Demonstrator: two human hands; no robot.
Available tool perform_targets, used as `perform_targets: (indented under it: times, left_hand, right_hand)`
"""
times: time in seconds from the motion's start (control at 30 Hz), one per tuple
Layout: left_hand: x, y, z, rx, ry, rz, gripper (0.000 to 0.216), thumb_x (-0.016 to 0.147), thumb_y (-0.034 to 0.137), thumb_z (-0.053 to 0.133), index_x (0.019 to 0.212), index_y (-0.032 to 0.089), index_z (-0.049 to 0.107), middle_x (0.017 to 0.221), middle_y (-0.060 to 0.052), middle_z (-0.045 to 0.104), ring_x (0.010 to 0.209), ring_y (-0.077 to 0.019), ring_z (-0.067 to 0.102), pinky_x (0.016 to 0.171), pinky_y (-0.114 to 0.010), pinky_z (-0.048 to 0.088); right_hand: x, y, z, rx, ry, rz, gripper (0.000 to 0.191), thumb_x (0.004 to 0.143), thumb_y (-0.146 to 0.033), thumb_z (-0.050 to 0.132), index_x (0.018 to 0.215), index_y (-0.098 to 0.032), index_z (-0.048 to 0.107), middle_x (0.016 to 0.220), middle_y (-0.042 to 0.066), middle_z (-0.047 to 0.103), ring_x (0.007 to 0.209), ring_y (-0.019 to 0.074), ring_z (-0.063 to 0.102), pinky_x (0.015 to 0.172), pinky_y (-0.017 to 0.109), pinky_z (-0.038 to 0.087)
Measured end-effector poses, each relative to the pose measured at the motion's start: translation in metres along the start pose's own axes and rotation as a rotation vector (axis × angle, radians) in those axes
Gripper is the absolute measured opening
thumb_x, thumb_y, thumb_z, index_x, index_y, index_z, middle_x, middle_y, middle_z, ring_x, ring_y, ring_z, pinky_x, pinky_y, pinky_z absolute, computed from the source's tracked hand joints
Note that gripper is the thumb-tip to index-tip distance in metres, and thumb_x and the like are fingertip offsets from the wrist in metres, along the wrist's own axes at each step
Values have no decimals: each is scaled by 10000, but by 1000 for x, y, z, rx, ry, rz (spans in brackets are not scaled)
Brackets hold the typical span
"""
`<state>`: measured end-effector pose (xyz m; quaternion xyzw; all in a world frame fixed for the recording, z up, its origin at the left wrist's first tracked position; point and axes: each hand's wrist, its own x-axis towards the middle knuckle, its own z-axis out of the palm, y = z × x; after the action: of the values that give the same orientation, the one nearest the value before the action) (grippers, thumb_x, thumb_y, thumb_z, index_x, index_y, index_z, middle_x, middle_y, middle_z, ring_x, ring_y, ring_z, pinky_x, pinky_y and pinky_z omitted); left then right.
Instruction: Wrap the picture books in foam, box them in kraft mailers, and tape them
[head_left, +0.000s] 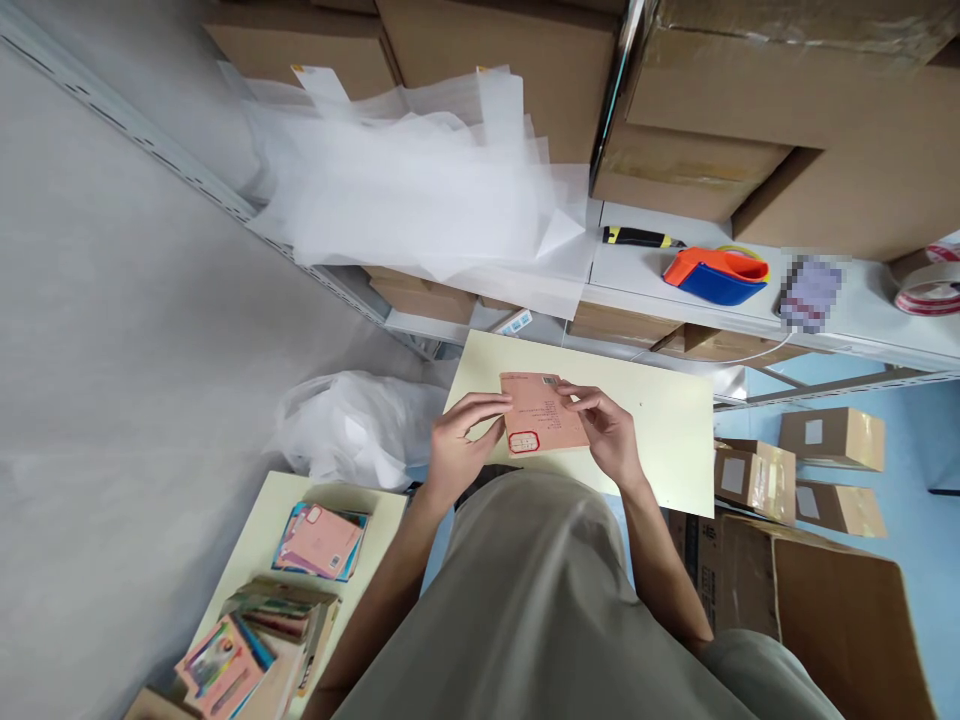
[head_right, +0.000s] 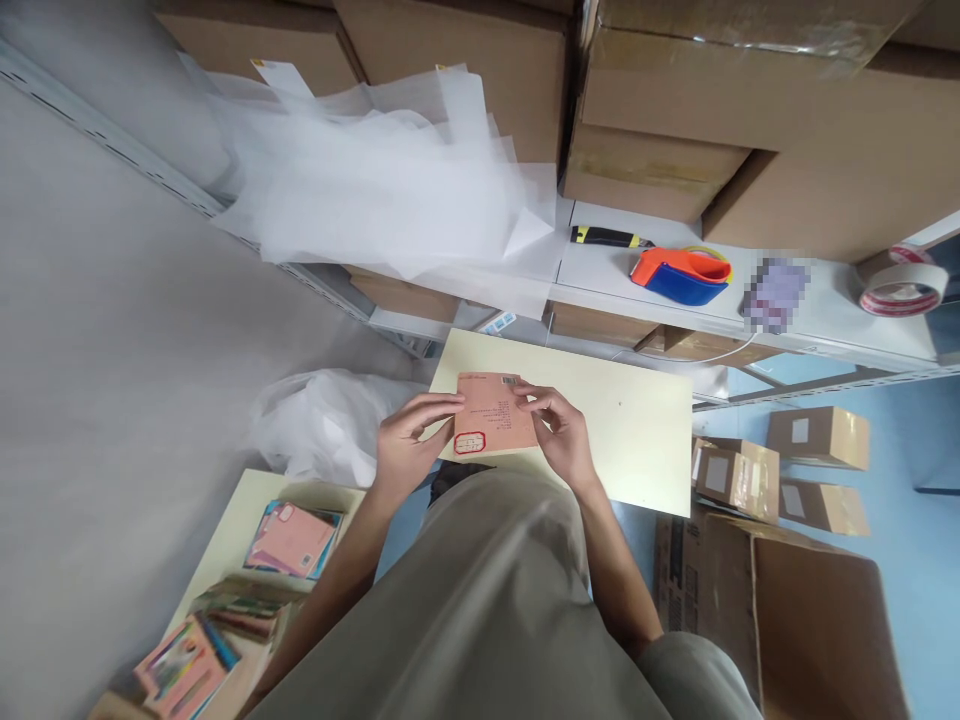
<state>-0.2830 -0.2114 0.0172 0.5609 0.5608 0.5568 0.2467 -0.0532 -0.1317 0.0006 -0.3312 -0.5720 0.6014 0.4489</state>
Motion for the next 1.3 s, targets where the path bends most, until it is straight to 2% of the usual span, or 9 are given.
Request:
perform_targets:
  times: [0.13,0.23,0.33,0.5,0.67,0.8,0.93,1.13,1.3]
  left_hand:
    - [-6,0,0,-90,34,-142,193,1001,403,788,988,211,773,1096,-83,832,1071,-220,813,941,-359,693]
    - [-8,1,-1,-120,27,-223,259,993,441,797,905,206,730,961,-60,812,915,-197,808,845,-320,674]
    - [-9,1,-4,-115,-12,-267,246,1016,455,765,993,210,772,932,-46,790,784,-161,758,760,-287,647]
    - [-9,-5,-10,-107,-62,-257,287,1049,448,695,1177,222,818,1145,-93,788,851,-152,739,778,-271,626]
    - [-7,-7,-10,-165,-67,-273,324,957,438,806,1202,226,824,1089,-73,782,883,-164,754,836,-289,631]
    - [-5,-1,-8,-133,-26,-351,388,935,552,821,1087,195,832,929,-67,803,837,-189,766,784,-287,627]
    - [-3,8,-4,-121,16,-446,477,959,663,752,897,191,794,642,-17,714,592,-164,694,606,-272,580]
    - [-1,12,1,-104,72,-490,500,946,692,748,827,207,768,542,21,635,499,-135,611,529,-258,530]
    - [-7,0,-2,-94,91,-532,537,983,714,688,898,194,788,682,-30,743,620,-166,713,603,-263,596]
  right_hand:
    - [-1,-3,-2,-65,5,30,243,1011,-529,787,1064,-293,774,1213,71,816,1273,270,751,1143,468,594]
    - [-1,-1,-1,-127,70,87,320,981,-569,809,1095,-282,725,1050,61,817,1026,250,781,981,433,641]
    - [-1,1,2,-129,103,98,332,977,-578,806,1037,-276,681,947,33,780,871,211,735,856,377,632]
    - [-2,-2,0,-177,26,121,339,1032,-591,711,1112,-271,785,1095,64,810,922,221,728,812,366,627]
    - [-3,-4,-4,-117,-45,133,396,1000,-607,749,1225,-285,797,1167,66,822,1019,243,757,906,397,638]
    - [-3,-7,0,-100,-33,164,398,915,-607,855,1082,-252,789,909,38,804,817,218,757,827,384,641]
    - [-3,-13,9,-94,-1,228,434,958,-664,788,887,-241,723,618,-9,696,597,189,677,687,362,621]
    - [2,-15,14,-68,-16,266,481,948,-711,775,837,-251,686,599,-11,686,515,173,626,579,338,569]
    - [7,0,9,-99,-70,276,539,1036,-728,632,828,-237,710,764,51,776,567,175,672,526,317,507]
